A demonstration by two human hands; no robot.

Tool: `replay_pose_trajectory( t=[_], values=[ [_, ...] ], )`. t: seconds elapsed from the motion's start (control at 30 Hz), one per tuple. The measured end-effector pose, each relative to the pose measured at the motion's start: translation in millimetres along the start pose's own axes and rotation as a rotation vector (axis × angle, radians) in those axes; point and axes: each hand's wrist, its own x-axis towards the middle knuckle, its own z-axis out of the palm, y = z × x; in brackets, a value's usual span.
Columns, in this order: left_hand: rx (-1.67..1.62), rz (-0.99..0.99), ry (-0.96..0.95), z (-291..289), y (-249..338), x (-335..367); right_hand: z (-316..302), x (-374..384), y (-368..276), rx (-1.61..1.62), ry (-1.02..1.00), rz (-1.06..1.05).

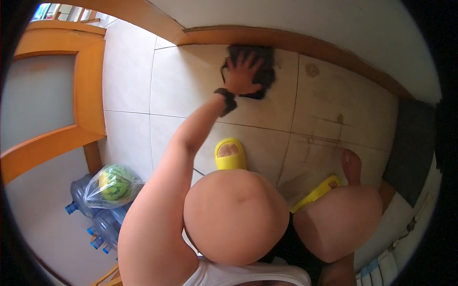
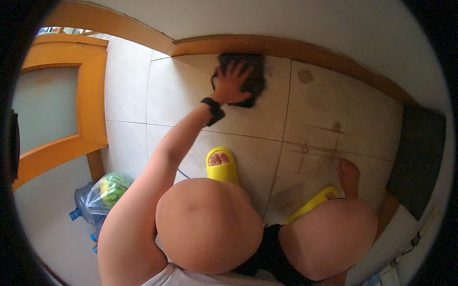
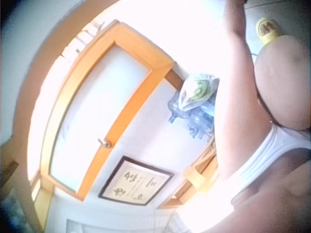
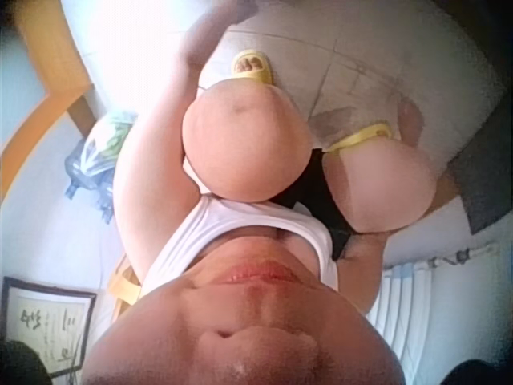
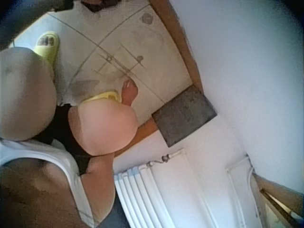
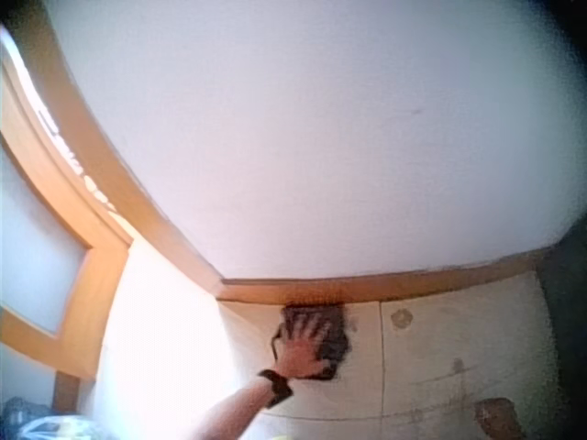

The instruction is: Wiping a stain off the floor with a cloth and then rinsing the cloth in a bathroom sink.

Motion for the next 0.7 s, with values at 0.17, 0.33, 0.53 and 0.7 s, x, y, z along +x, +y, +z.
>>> replay_pose_trajectory(
  t=[0.17,0.33,0.53,0.7],
  values=[
    [0.016,-0.379,-0.056,-10.4,-138.1,-54.5,-5.8,8.6,7.4,0.001,0.043,-0.027],
    [-0.141,-1.024,-0.130,-8.1,-270.8,-144.6,5.0,7.3,7.7,0.002,-0.005,-0.058],
    [-0.188,-1.119,-0.092,12.5,-263.7,-163.2,12.3,2.9,15.6,-0.030,-0.056,-0.056],
    [-0.034,-0.571,0.007,5.8,-136.3,-72.5,10.9,-0.2,26.8,-0.005,-0.054,-0.043]
  ],
)
